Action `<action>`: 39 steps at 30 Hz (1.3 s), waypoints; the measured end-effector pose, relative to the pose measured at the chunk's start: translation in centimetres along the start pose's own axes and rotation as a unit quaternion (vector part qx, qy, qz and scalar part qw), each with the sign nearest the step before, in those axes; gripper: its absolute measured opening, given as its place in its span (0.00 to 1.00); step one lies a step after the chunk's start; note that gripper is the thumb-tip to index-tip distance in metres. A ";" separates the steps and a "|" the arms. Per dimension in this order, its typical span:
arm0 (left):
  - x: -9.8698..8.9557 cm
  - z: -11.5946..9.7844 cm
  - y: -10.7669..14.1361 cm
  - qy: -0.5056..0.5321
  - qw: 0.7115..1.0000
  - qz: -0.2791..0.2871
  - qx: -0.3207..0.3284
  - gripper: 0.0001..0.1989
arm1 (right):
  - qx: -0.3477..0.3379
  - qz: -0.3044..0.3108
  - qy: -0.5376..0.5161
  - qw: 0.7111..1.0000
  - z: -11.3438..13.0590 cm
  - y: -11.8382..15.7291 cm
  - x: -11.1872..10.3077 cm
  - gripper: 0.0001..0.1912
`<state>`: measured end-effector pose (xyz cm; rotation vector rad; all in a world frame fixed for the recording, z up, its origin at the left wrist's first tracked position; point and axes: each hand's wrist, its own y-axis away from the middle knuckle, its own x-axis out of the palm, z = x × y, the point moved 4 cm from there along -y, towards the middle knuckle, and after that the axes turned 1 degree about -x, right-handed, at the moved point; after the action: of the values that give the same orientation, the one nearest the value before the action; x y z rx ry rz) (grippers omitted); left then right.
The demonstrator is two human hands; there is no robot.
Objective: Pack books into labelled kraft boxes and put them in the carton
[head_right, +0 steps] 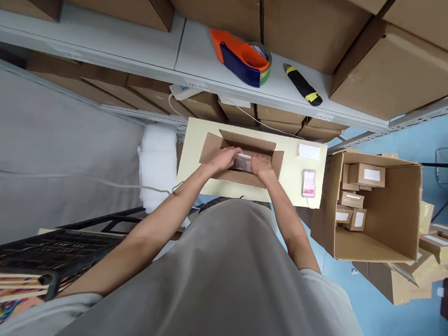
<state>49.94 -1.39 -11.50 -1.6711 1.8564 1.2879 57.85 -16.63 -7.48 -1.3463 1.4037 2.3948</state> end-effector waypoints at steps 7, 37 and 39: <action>2.3 0.0 -1.9 -0.003 0.999 0.040 -0.019 0.25 | 0.036 0.031 -0.011 0.999 0.0 -2.4 1.6 0.26; -1.4 1.9 9.8 0.145 0.963 -0.225 -0.014 0.37 | 0.037 -0.351 -0.328 0.876 -4.9 9.9 6.4 0.45; -0.3 1.2 9.8 0.125 0.981 -0.146 0.026 0.47 | -0.005 -0.278 -0.289 0.916 -4.1 9.4 7.0 0.56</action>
<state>40.66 -1.20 -8.05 -2.0625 1.6719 0.9387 52.09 -27.62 -6.79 -0.7739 0.7274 2.1320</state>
